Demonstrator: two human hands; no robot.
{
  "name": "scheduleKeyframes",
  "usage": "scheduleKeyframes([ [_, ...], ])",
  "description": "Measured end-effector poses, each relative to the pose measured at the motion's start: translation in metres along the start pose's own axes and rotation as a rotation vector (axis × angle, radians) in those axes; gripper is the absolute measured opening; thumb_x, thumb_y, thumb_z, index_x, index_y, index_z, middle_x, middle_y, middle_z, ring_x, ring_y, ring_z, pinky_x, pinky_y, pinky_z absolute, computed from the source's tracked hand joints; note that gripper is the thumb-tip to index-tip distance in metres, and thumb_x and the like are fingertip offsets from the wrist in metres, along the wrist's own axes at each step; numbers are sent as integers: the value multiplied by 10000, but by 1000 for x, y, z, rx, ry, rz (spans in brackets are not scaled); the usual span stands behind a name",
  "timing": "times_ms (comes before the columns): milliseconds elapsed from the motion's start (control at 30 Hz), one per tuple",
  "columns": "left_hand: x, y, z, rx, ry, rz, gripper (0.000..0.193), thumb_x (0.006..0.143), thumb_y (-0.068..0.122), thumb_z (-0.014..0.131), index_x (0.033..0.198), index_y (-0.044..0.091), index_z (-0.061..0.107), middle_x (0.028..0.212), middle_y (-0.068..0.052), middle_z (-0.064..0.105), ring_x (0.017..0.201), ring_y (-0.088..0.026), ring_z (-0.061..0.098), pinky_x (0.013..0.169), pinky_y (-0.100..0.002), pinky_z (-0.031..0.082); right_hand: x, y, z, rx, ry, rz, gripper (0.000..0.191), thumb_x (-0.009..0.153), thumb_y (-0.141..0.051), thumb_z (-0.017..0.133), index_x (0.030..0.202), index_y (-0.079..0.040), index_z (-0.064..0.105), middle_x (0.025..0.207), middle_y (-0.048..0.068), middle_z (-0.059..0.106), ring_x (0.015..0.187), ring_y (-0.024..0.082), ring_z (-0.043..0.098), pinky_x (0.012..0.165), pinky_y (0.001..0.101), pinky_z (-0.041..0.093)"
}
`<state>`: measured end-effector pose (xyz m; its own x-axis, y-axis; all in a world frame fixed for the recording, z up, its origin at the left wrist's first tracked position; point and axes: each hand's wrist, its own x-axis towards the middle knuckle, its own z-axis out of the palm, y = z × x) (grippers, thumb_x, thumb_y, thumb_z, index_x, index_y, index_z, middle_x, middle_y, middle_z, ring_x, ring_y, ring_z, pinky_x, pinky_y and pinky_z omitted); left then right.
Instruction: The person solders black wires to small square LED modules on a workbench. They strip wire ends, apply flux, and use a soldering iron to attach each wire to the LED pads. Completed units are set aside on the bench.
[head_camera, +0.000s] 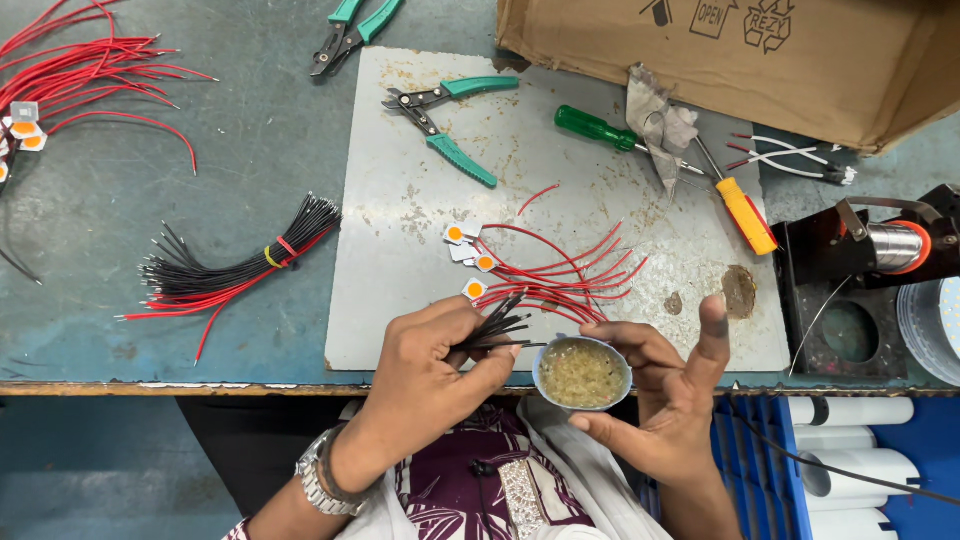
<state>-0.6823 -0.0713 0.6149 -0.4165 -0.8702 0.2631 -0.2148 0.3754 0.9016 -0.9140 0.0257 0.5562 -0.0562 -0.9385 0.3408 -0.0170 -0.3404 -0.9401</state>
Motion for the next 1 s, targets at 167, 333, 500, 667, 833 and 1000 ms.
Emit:
scheduleKeyframes([
  [167, 0, -1, 1, 13, -25, -6, 193, 787, 96, 773, 793, -42, 639, 699, -86, 612, 574, -164, 599, 536, -313, 469, 0, 2, -3, 30, -32, 0, 1380, 744, -15, 884, 1653, -369, -91, 1303, 280, 632, 1249, 329, 660, 1051, 437, 565],
  [333, -1, -1, 3, 32, -43, -27, 212, 778, 96, 774, 760, -45, 617, 683, -94, 600, 568, -177, 590, 538, -319, 468, -1, 3, -6, 74, -27, 11, 1373, 749, -28, 891, 1654, -361, -86, 1319, 283, 628, 1272, 337, 652, 1070, 447, 559],
  [500, -2, -1, 2, -28, -36, -5, 173, 774, 100, 760, 780, -23, 638, 695, -77, 603, 583, -159, 585, 543, -323, 467, -2, 4, -9, 106, -22, 29, 1380, 746, -19, 882, 1661, -352, -97, 1319, 296, 628, 1266, 338, 652, 1077, 456, 552],
  [667, -1, -3, 4, 49, -87, -22, 296, 750, 112, 789, 710, -40, 539, 650, -101, 517, 545, -193, 481, 510, -350, 406, -1, 7, -14, 225, -33, 66, 1380, 765, -1, 874, 1655, -345, -124, 1319, 319, 618, 1260, 352, 657, 1063, 473, 567],
  [833, -2, -4, 5, 33, -103, -24, 280, 757, 121, 777, 710, -38, 551, 648, -95, 526, 545, -190, 494, 513, -350, 409, -2, 10, -18, 281, -52, 78, 1394, 766, -18, 882, 1659, -341, -139, 1327, 342, 611, 1253, 357, 664, 1057, 475, 576],
  [1000, -3, -4, 7, 31, -118, -45, 297, 747, 135, 785, 689, -43, 554, 626, -106, 513, 530, -203, 482, 502, -359, 396, -3, 11, -21, 278, -59, 73, 1395, 777, -30, 884, 1648, -341, -160, 1334, 351, 610, 1214, 351, 684, 1032, 460, 588],
])
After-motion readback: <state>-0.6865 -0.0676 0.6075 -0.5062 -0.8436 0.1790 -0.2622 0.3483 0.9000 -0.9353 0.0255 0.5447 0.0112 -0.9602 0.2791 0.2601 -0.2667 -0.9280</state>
